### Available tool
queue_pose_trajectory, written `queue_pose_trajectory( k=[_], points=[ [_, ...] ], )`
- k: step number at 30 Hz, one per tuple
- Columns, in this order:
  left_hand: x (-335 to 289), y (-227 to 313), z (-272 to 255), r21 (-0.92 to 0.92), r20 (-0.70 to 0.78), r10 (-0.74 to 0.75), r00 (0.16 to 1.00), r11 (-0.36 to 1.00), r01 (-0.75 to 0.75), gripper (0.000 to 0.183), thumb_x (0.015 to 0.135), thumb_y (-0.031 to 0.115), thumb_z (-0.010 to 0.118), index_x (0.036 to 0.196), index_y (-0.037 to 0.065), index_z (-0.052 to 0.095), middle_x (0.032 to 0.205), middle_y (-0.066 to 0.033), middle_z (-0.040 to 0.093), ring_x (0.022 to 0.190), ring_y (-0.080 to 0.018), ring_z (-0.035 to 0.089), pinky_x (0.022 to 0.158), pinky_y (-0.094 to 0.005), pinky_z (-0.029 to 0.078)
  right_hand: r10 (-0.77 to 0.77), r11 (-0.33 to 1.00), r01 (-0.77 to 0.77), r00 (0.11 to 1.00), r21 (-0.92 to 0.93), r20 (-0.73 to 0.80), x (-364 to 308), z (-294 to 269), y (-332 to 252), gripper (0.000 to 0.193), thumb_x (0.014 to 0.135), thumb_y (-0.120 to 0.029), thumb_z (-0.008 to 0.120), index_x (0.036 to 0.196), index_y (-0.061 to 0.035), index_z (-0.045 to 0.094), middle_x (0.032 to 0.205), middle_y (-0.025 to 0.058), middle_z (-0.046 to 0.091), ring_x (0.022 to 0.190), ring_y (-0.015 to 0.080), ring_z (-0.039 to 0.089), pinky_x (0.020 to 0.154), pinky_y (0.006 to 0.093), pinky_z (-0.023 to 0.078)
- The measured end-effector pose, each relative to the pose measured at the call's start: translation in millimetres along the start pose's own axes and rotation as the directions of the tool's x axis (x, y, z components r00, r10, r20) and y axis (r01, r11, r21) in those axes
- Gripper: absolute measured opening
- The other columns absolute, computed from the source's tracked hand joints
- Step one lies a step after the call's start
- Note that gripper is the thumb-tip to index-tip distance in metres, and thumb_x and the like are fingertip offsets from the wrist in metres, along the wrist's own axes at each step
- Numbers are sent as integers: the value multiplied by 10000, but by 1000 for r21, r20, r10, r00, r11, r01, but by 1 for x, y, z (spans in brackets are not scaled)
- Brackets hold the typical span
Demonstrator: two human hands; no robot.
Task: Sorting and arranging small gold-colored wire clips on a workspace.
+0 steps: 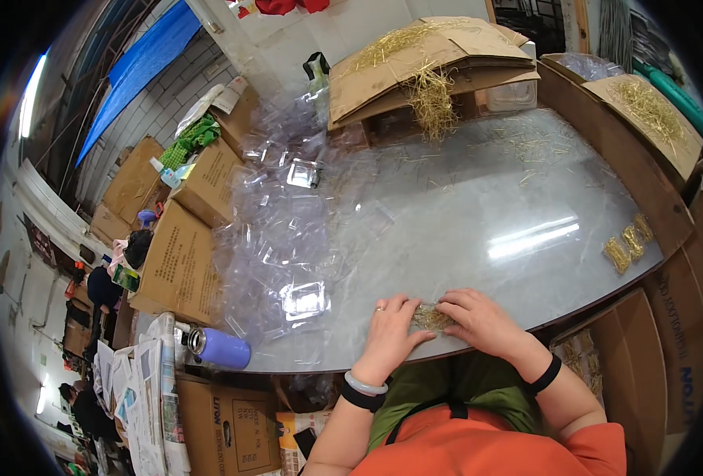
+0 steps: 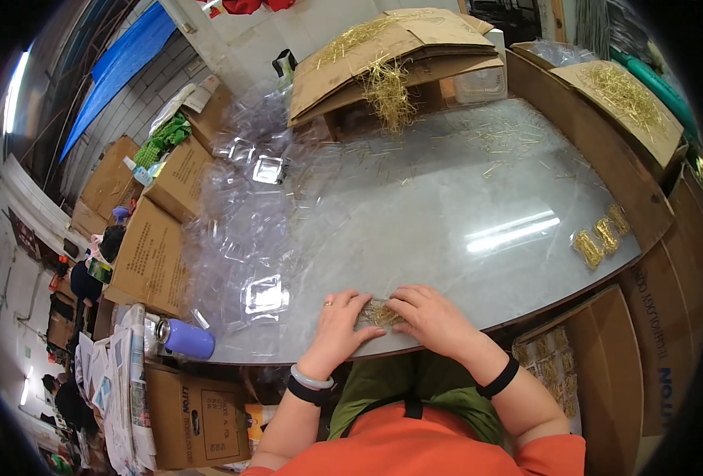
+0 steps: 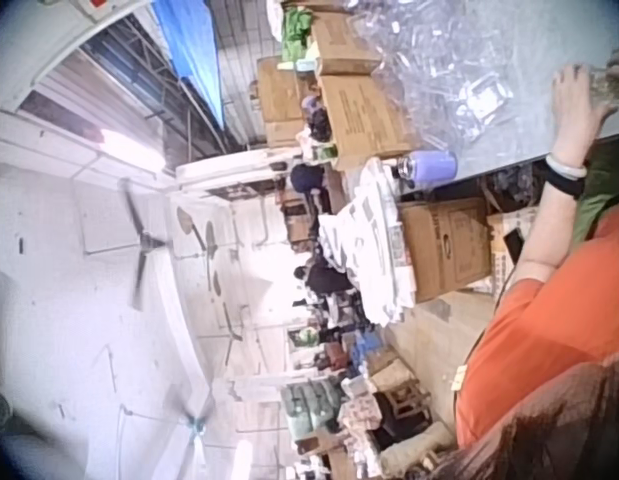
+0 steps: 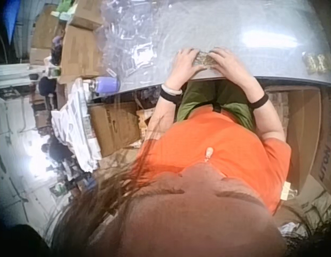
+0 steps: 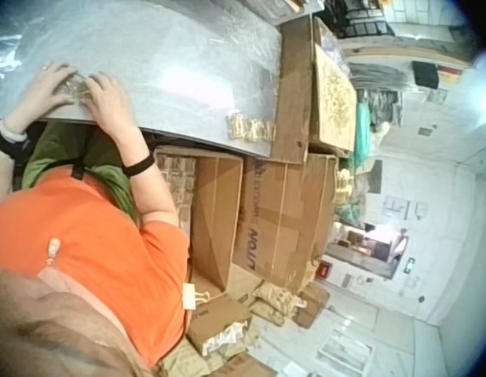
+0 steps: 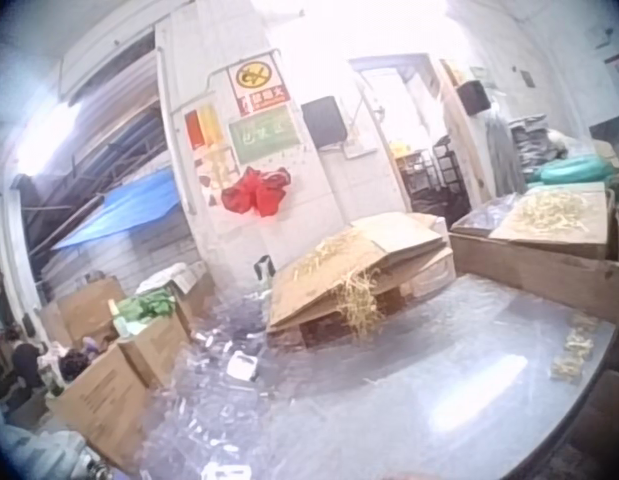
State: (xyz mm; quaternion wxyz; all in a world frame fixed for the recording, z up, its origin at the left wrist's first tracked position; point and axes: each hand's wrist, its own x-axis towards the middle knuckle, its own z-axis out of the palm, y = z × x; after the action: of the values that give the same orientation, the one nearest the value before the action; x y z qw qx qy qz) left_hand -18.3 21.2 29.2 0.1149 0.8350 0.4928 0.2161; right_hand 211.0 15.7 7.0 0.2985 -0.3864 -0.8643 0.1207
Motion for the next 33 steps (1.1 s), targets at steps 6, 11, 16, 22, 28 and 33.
queue_pose_trajectory(
  k=[6, 11, 16, 22, 28, 33],
  points=[
    [-12, 17, 3, -180, 0, -269, 963, 948, 264, 573, 744, 173, 880, 1200, -53, 618, 1064, -182, 596, 975, -329, 611, 844, -408, 526, 38, 999, -37, 998, 12, -43, -1, -2, -5, 410, 845, -168, 745, 1215, -53, 612, 1245, 114, 602, 1188, 328, 566, 1029, 440, 470],
    [-25, 15, 5, -586, 126, -260, 957, 759, 283, 562, 787, 74, 829, 1285, -40, 595, 1070, -166, 584, 949, -245, 634, 772, -347, 549, 33, 999, -33, 997, 3, -68, -1, 0, -4, 390, 839, -125, 736, 1204, -57, 616, 1225, 119, 603, 1160, 331, 571, 1008, 424, 468],
    [-26, 3, 1, -227, -20, -54, 998, 973, 49, 546, 814, 101, 802, 1317, 21, 604, 1117, -179, 593, 1021, -342, 605, 898, -412, 508, 67, 997, -65, 995, 43, -67, -4, 0, 3, 464, 852, -227, 757, 1261, -63, 610, 1296, 127, 589, 1225, 344, 535, 1038, 467, 442],
    [-16, 14, 12, -40, -69, -77, 995, 996, 74, 411, 829, 156, 793, 1183, 14, 642, 1080, -173, 611, 1037, -390, 578, 921, -457, 474, 17, 999, -18, 999, -41, -35, 0, -4, -1, 677, 774, -416, 818, 1302, -60, 589, 1320, 130, 576, 1270, 357, 505, 1064, 494, 434],
    [-10, 30, 30, -312, -50, -217, 975, 931, 191, 399, 825, 157, 802, 1155, 15, 629, 1066, -155, 609, 935, -350, 624, 848, -470, 507, 13, 1000, -13, 1000, -25, -10, 0, -3, -2, 560, 834, -288, 779, 1298, -41, 583, 1316, 150, 572, 1273, 364, 512, 1072, 480, 448],
    [-18, 26, 11, -376, -29, -103, 994, 923, 84, 531, 864, 147, 767, 1329, 11, 549, 1343, -217, 516, 1264, -439, 496, 1034, -499, 448, 73, 990, -69, 997, 122, -24, -2, -7, -2, 461, 915, -174, 704, 1329, -23, 566, 1351, 171, 550, 1273, 373, 517, 1083, 447, 441]
  ],
)
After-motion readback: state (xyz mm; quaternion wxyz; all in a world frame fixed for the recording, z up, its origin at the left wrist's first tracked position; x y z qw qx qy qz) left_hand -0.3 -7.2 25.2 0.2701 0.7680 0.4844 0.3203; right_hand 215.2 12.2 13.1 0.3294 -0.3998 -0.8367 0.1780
